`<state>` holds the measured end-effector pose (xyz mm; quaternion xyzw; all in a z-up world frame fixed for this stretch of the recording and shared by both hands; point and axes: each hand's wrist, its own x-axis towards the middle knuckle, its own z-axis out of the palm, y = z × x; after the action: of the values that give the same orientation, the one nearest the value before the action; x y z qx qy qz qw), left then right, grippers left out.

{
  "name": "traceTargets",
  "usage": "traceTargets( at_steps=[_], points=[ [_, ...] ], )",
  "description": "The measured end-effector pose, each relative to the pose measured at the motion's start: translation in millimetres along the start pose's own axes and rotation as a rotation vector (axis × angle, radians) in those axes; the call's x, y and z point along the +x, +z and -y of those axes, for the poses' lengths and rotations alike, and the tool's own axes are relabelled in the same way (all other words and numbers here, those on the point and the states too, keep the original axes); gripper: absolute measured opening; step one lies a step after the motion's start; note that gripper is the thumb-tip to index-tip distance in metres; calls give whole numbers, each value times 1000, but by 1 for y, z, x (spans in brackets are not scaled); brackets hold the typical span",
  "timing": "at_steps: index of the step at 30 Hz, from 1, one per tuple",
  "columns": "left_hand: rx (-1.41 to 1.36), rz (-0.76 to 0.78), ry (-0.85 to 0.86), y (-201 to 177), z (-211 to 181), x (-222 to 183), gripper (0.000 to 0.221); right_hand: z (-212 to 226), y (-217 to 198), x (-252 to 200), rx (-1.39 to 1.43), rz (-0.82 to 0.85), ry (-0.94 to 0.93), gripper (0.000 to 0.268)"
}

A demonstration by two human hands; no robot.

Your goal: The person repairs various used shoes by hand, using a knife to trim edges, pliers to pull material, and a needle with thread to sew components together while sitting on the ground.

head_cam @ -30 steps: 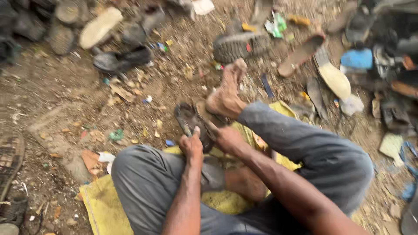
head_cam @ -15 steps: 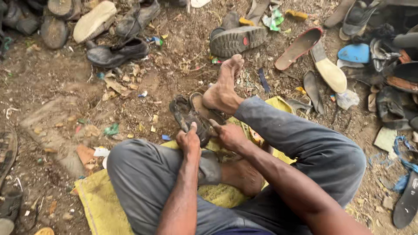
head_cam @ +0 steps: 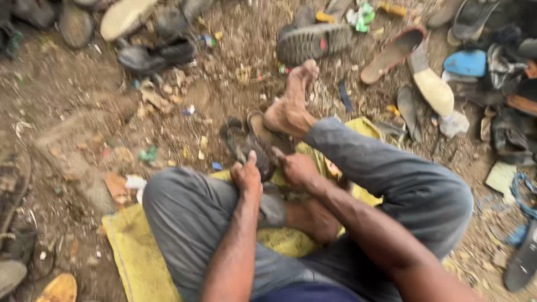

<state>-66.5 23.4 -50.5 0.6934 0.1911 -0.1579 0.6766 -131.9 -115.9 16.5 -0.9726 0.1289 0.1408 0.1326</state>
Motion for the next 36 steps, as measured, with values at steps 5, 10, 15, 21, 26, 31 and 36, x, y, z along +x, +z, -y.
traceTargets(
  at_steps=[5,10,15,21,26,31,36],
  points=[
    [-20,32,98,6,1,30,39,1,37,3,144,-71,71,48],
    [399,242,298,6,-38,75,34,37,39,7,482,-275,222,64],
    [629,139,237,9,-44,77,41,43,-4,18,338,-145,372,52],
    [614,41,379,9,-27,43,47,15,-9,33,402,-131,210,63],
    [599,78,394,5,-40,27,46,-13,8,76,325,-118,76,33],
    [563,1,399,-10,-32,18,47,-22,20,28,190,40,44,27],
    [530,-47,281,-19,-26,1,49,-9,-14,35,150,85,6,26]
  ],
)
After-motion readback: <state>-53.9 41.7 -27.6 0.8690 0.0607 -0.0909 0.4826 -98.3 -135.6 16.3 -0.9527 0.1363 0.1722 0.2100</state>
